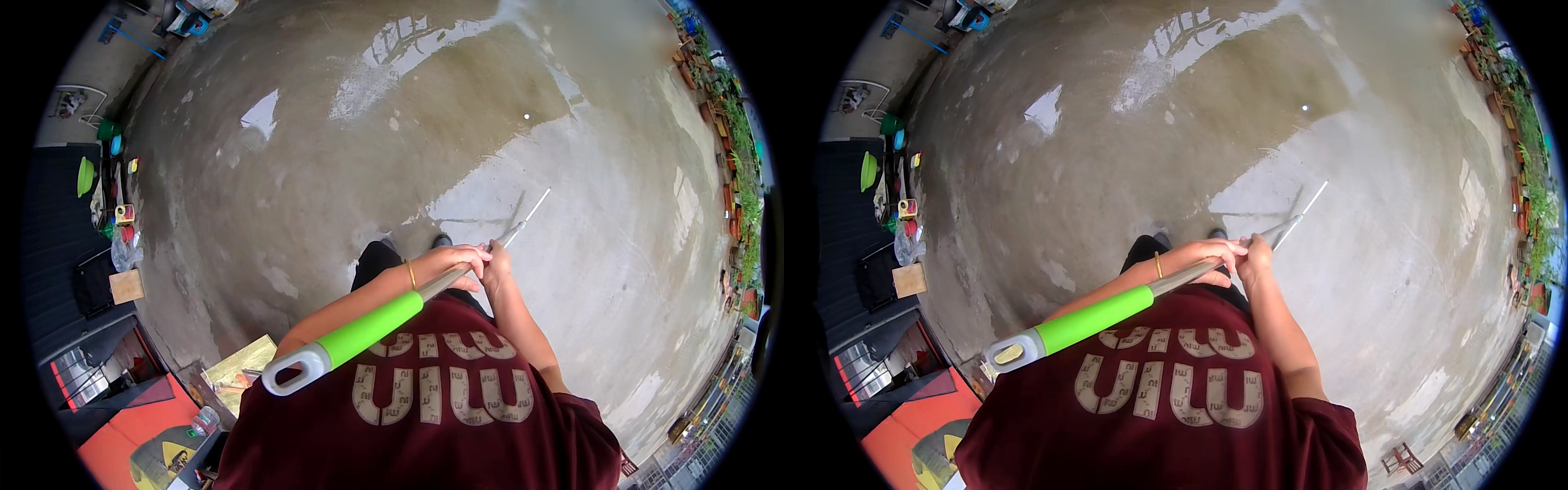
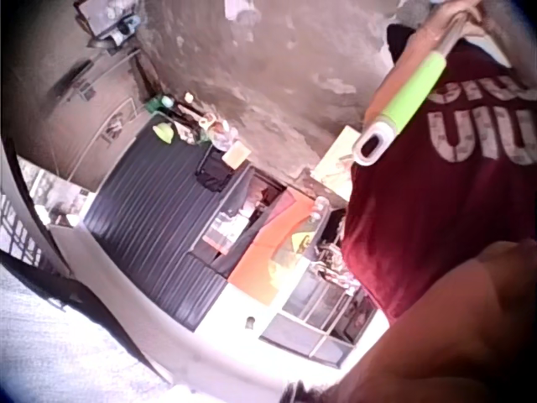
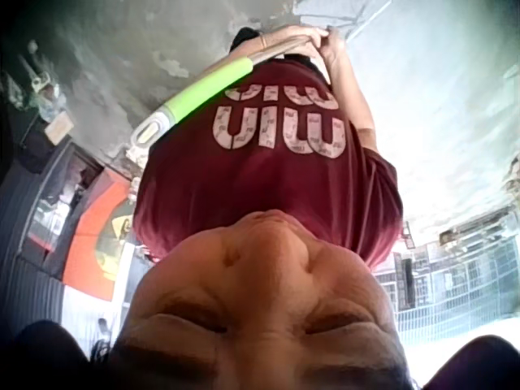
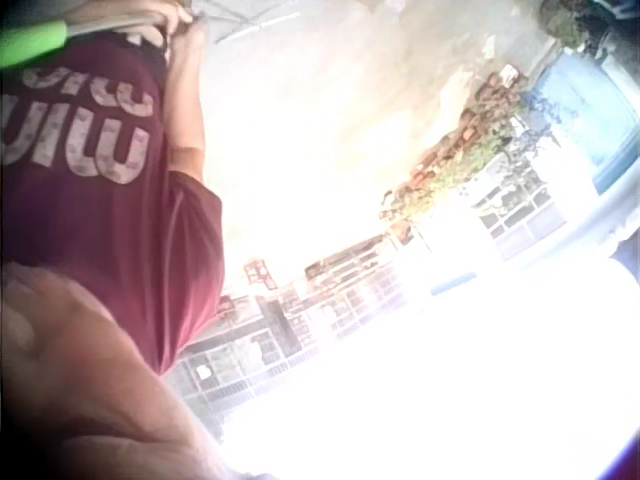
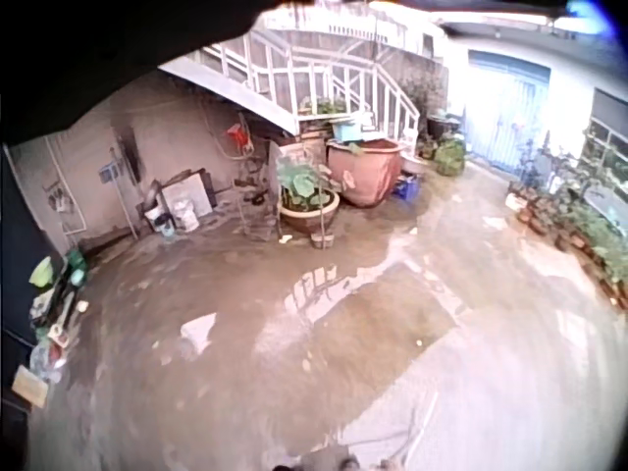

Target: The person uses a squeegee to push water across a concrete floor in an outdoor area. They move a red plastic chair out of the way to access the space and continue squeegeeing the wet surface toward a drain.

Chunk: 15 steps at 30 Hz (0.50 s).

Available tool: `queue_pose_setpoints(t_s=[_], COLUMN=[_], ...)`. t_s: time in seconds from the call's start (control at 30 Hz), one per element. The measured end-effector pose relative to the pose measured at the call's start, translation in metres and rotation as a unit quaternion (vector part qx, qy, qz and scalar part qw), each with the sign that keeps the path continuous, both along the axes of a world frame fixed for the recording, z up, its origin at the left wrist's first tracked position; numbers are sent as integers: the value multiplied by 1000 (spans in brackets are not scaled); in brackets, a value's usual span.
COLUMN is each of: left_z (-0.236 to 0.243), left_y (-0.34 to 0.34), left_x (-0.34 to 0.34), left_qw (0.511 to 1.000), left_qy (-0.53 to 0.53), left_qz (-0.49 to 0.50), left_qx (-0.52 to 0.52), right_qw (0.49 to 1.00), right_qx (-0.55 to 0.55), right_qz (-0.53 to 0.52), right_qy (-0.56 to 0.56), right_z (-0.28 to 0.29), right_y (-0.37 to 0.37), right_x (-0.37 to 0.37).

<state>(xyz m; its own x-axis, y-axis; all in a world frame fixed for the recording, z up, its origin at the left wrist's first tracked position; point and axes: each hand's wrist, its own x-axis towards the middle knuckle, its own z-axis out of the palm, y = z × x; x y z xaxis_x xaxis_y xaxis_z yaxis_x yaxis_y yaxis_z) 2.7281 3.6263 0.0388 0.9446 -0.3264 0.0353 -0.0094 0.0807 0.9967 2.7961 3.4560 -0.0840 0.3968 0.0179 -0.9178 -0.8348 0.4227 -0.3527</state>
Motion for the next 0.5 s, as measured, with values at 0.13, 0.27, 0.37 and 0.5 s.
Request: queue_pose_setpoints(t_s=[0.13,0.27,0.37,0.5], left_z=[58,63,38,63], left_y=[15,36,53,117], left_x=[5,2,-1,2], left_qw=[989,988,992,995], left_qy=[-41,-2,42,79], left_qz=[-136,-126,-82,-21], left_qx=[-29,-87,-87,-51], right_qw=[988,981,990,996], right_qx=[-59,-99,-48,-36], right_qz=[-136,-154,-123,-72], right_qy=[36,67,56,43], right_z=[-46,-34,-100,-120], right_y=[-88,-79,-86,-41], right_x=[-11,-25,-44,-42])
